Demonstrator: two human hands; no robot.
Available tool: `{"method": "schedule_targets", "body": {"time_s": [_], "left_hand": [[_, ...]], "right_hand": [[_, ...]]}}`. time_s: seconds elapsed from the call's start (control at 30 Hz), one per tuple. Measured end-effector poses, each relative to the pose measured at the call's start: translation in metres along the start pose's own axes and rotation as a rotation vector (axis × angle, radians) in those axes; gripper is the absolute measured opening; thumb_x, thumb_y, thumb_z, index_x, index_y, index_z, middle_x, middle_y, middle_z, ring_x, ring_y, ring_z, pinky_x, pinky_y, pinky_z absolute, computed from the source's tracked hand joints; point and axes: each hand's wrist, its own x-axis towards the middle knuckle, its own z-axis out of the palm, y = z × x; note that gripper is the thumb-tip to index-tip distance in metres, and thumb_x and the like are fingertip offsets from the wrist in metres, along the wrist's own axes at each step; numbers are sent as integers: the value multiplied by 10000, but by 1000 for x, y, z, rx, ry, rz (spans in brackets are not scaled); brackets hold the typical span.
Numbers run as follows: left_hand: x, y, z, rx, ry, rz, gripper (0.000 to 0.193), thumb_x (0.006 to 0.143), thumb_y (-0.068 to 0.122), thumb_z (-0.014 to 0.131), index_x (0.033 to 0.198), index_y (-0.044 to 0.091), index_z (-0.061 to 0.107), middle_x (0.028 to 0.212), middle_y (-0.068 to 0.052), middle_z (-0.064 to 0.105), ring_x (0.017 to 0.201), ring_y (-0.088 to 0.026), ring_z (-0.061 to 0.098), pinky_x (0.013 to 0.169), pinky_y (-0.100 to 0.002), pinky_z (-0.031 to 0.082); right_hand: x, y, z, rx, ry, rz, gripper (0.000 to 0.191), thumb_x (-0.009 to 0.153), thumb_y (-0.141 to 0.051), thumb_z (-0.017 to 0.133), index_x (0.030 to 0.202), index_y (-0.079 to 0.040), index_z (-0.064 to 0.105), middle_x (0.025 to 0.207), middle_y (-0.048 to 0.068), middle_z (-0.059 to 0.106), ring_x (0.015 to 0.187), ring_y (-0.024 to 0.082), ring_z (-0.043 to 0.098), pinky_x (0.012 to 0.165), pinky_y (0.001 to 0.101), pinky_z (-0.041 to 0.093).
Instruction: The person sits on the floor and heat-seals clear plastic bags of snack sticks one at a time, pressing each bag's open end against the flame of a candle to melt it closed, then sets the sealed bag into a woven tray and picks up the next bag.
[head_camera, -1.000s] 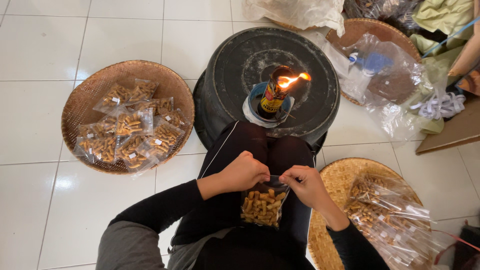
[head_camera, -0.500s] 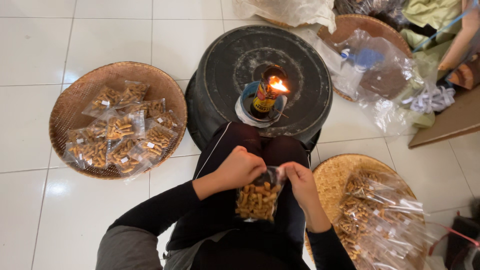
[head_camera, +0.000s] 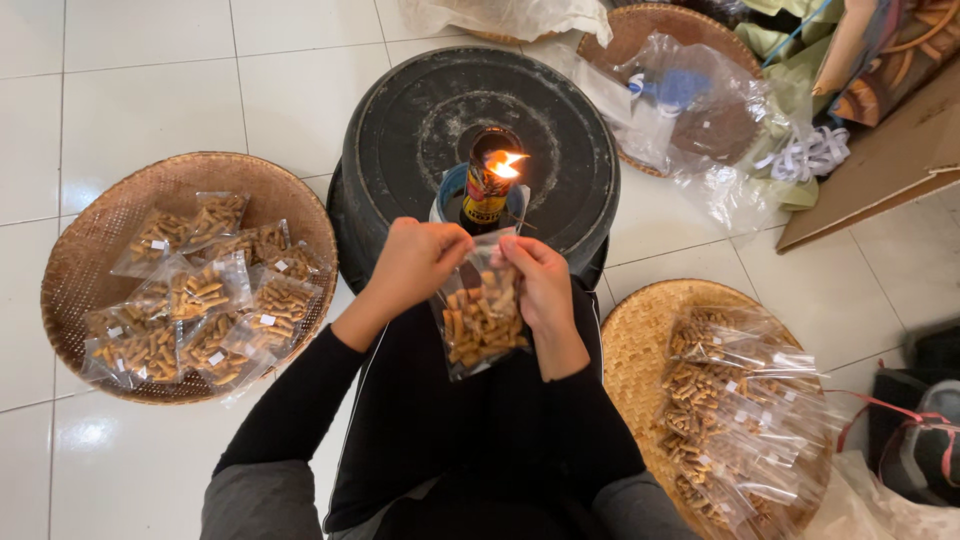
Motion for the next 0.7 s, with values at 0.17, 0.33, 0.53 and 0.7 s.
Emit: {"method": "schedule_targets", "body": {"time_s": [0.17,0.33,0.53,0.7], "left_hand": [[17,-14,-16,-38,60,-273,229,905,294,737,896,70,785,656,-99,693,553,-240,683,523,-344,486],[30,-24,-27,-63,41,-360,212,904,289,732,891,86,790,647,-53,717,536,-170,682,509,-320,474],[38,-31,-21,-59,41,-363,221,917,279,723,853,75,781,670,-33,733,502,-165,643,494,-313,449],[42,-35,-15,-70,83,-300,208,918,267,726,864,72,776,693,-26,739,509,-149,650,495,-299,458]], "right_hand": [[34,2,28,104,40,58,155,950,-76,722,1065,27,726,924,107,755,811,169,719,738,278,586],[45,0,53,176,87,49,138,923,-59,739,1043,5,716,919,102,752,782,169,723,681,281,569],[50,-3,54,183,66,3,141,924,-42,736,1045,23,705,849,118,724,704,178,674,661,295,567],[58,-2,48,187,44,3,147,938,-30,715,1063,45,697,858,107,712,711,174,662,663,286,556]]}}
